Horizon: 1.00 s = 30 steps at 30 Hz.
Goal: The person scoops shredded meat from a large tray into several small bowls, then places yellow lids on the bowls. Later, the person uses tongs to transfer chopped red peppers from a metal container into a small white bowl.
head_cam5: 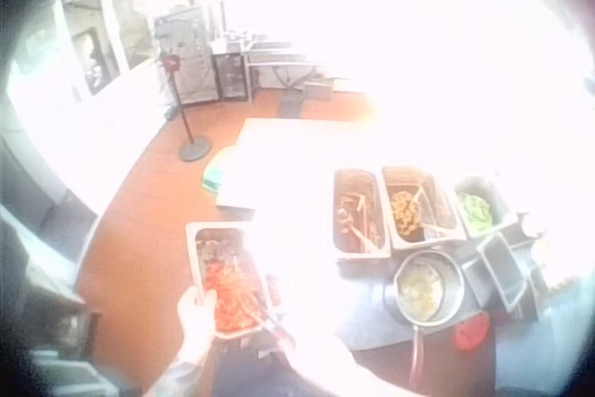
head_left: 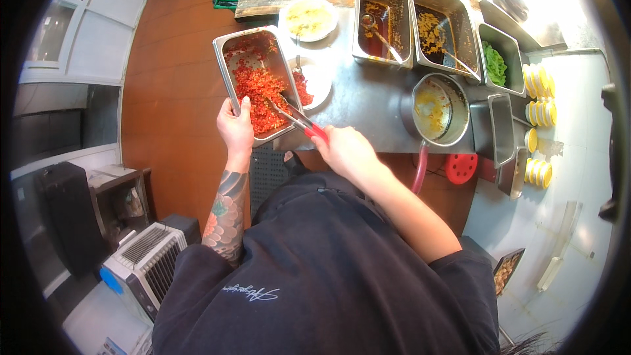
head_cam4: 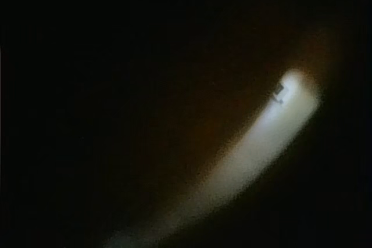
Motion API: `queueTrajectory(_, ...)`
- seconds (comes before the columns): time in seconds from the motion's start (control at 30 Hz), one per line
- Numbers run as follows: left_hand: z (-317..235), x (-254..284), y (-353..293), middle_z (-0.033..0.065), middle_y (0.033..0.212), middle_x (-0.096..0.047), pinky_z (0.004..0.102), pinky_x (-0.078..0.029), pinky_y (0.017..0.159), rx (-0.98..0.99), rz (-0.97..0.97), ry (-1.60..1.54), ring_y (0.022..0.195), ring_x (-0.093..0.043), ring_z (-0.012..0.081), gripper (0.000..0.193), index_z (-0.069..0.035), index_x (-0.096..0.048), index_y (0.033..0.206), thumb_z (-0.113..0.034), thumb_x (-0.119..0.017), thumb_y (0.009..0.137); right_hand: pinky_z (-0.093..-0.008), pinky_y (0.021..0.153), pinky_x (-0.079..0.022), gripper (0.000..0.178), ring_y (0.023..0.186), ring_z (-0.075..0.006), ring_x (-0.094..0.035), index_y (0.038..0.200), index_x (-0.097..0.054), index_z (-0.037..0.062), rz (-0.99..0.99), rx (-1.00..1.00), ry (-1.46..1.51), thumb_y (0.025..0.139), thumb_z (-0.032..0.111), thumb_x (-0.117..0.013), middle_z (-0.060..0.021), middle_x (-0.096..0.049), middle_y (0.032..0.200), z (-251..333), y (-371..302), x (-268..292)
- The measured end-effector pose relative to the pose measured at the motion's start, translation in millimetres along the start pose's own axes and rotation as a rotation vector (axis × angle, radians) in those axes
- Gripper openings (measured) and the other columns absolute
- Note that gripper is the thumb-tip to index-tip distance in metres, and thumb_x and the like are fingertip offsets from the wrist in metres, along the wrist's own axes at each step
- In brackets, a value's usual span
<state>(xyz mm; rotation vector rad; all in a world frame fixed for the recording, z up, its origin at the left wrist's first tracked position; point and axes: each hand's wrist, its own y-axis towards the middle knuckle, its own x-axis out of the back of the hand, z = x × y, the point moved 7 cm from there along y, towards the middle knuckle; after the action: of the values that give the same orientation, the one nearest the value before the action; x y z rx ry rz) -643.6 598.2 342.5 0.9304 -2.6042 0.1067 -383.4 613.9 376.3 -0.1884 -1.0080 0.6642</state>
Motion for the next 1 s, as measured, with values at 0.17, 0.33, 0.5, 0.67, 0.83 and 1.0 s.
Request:
queueTrajectory(0.17, 19.1, 4.7, 5.5, -0.0084, 0.064, -0.040, 0.0249, -0.029, 0.053, 0.056, -0.024, -0.093, 0.059, -0.033, 0.0034, 0.031, -0.006, -0.053, 0.072, -0.014, -0.071, 0.095, -0.0424, 0.071, -0.053, 0.049, 0.070, -0.0289, -0.069, 0.087, -0.071, -0.0004, 0.234, -0.028, 0.309, 0.100, 0.045, -0.055, -0.0156, -0.068, 0.069, -15.3, 10.8, 8.4)
queueTrajectory(0.33, 35.2, -0.3, 6.2, -0.0074, 0.068, -0.048, 0.0239, -0.034, 0.056, 0.082, -0.046, -0.184, 0.063, -0.038, 0.0032, 0.025, -0.005, -0.057, 0.076, -0.013, -0.071, 0.095, -0.0341, 0.063, -0.049, 0.050, 0.060, -0.0164, -0.061, 0.084, -0.069, 0.0002, 0.398, -0.118, 0.516, 0.101, 0.045, -0.055, -0.0064, -0.061, 0.060, -20.3, 18.5, 9.0)
queueTrajectory(0.5, 42.7, -3.6, 11.3, -0.0059, 0.071, -0.054, 0.0244, -0.039, 0.059, 0.123, -0.062, -0.274, 0.065, -0.043, 0.0041, 0.021, -0.003, -0.061, 0.079, -0.011, -0.071, 0.095, -0.0350, 0.066, -0.051, 0.040, 0.065, -0.0195, -0.064, 0.104, -0.072, 0.0001, 0.138, -0.026, 0.420, 0.101, 0.037, -0.058, -0.0112, -0.065, 0.068, -11.6, 8.3, 27.7)
queueTrajectory(0.67, 41.6, 0.3, 21.2, -0.0053, 0.069, -0.054, 0.0255, -0.038, 0.058, 0.085, -0.129, -0.236, 0.064, -0.042, 0.0046, 0.020, -0.001, -0.061, 0.078, -0.010, -0.070, 0.094, -0.0417, 0.082, -0.053, 0.043, 0.089, -0.0377, -0.068, 0.118, -0.069, 0.0019, -0.006, -0.016, 0.321, 0.100, 0.039, -0.058, -0.0252, -0.070, 0.091, -8.2, -9.7, 50.2)
queueTrajectory(0.83, 40.4, 10.2, 30.2, -0.0049, 0.068, -0.053, 0.0264, -0.036, 0.056, 0.068, -0.156, -0.151, 0.063, -0.041, 0.0047, 0.019, -0.001, -0.062, 0.079, -0.010, -0.070, 0.094, -0.0455, 0.078, -0.054, 0.039, 0.087, -0.0419, -0.069, 0.113, -0.071, 0.0032, -0.128, -0.048, 0.285, 0.099, 0.038, -0.059, -0.0244, -0.070, 0.087, -27.8, -23.2, 62.3)
queueTrajectory(1.0, 42.3, 18.8, 34.6, -0.0049, 0.066, -0.051, 0.0268, -0.035, 0.055, 0.043, -0.192, -0.151, 0.062, -0.039, 0.0051, 0.021, -0.002, -0.060, 0.078, -0.010, -0.070, 0.093, -0.0481, 0.072, -0.054, 0.033, 0.077, -0.0392, -0.070, 0.107, -0.070, 0.0050, -0.319, -0.009, 0.000, 0.096, 0.035, -0.063, -0.0196, -0.070, 0.079, -45.1, -0.8, 43.0)
